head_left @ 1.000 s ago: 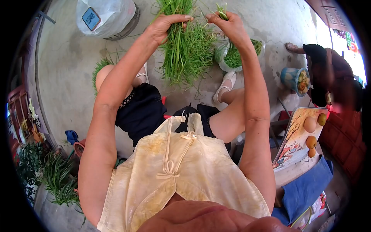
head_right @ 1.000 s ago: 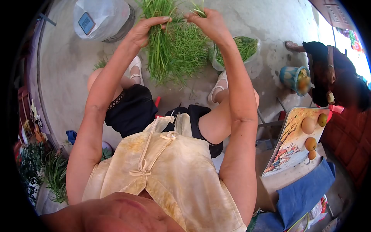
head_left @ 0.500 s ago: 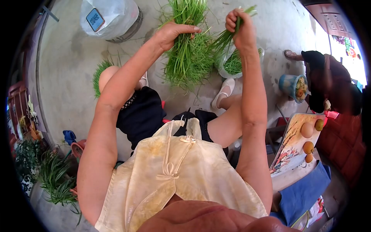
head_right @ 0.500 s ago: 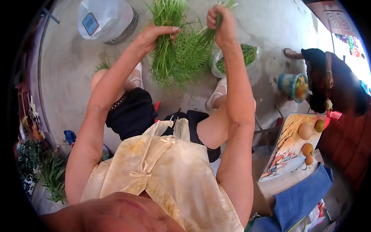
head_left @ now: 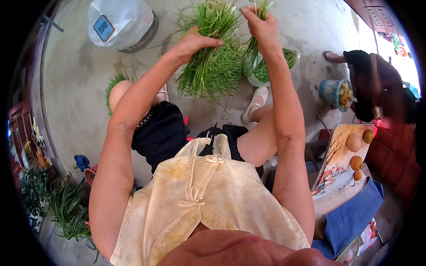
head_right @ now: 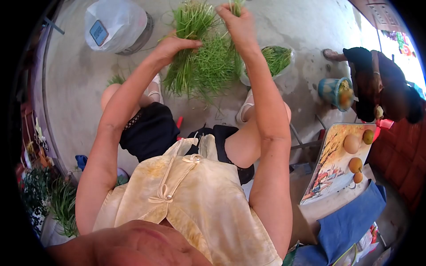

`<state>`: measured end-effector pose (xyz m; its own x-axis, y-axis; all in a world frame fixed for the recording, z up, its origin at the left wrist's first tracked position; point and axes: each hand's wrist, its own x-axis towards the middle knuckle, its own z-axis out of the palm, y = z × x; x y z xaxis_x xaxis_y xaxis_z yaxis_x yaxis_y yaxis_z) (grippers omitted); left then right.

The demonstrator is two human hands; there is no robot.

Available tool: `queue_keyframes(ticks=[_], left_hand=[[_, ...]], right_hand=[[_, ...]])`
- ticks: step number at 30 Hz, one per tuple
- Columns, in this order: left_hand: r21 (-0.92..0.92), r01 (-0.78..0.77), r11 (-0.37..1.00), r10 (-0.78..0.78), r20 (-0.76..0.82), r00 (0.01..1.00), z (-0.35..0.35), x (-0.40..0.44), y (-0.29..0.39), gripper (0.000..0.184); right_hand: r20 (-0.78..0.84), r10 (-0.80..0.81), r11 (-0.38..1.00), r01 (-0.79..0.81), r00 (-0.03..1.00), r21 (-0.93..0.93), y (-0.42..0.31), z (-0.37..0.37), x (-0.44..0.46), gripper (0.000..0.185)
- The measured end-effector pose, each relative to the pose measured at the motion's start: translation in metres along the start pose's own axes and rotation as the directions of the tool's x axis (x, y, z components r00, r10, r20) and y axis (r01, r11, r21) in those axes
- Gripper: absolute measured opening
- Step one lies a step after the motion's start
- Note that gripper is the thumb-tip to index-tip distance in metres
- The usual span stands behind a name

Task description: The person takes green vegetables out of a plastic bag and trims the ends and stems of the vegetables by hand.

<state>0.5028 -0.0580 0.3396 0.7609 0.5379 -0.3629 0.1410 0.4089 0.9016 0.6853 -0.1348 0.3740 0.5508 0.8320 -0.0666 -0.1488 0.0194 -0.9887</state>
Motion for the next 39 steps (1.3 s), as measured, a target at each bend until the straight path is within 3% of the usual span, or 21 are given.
queue_keyframes(ticks=[2,5,8,11,15,17,19,23,27,39], left_hand=[[0.008,0.039,0.999,-0.039,-0.015,0.999,-0.005,-0.001,0.001,0.027],[-0.002,0.159,0.987,-0.159,-0.040,0.986,-0.023,0.000,-0.001,0.027],[-0.048,0.223,0.974,-0.227,-0.106,0.968,-0.047,-0.002,-0.009,0.023],[-0.060,0.238,0.970,-0.245,-0.219,0.944,-0.061,-0.010,-0.010,0.021],[-0.069,0.271,0.960,-0.279,-0.243,0.929,-0.072,-0.012,-0.003,0.020],[-0.093,0.244,0.965,-0.260,-0.268,0.928,-0.065,-0.008,-0.002,0.020],[-0.168,0.193,0.967,-0.224,-0.194,0.955,-0.044,-0.011,0.013,0.021],[-0.287,0.173,0.942,-0.197,-0.057,0.979,-0.021,-0.001,0.016,0.026],[-0.349,0.205,0.914,-0.222,-0.009,0.975,0.002,0.000,0.017,0.024],[-0.310,0.089,0.947,-0.099,-0.019,0.995,0.001,0.001,0.010,0.017]], right_hand=[[-0.043,-0.049,0.997,0.052,0.998,0.053,-0.006,-0.013,0.004,0.013],[-0.304,0.004,0.990,-0.046,0.953,-0.133,-0.029,-0.023,0.004,0.017],[-0.492,-0.277,0.953,0.303,0.826,-0.027,-0.025,-0.056,0.019,0.013],[-0.595,-0.375,0.901,0.430,0.711,-0.054,-0.030,-0.087,0.025,0.014],[-0.556,-0.345,0.914,0.405,0.756,-0.016,-0.033,-0.098,0.025,0.013],[-0.368,-0.194,0.978,0.206,0.909,-0.007,-0.028,-0.090,0.020,0.013],[-0.189,0.013,1.000,-0.008,0.982,0.029,-0.022,-0.070,0.014,0.014],[0.135,0.234,0.972,-0.236,0.963,-0.004,-0.009,-0.027,0.001,0.013],[0.248,0.312,0.934,-0.344,0.917,0.097,0.006,0.001,-0.008,0.015],[0.179,0.268,0.949,-0.291,0.947,0.118,0.014,0.014,-0.014,0.014]])
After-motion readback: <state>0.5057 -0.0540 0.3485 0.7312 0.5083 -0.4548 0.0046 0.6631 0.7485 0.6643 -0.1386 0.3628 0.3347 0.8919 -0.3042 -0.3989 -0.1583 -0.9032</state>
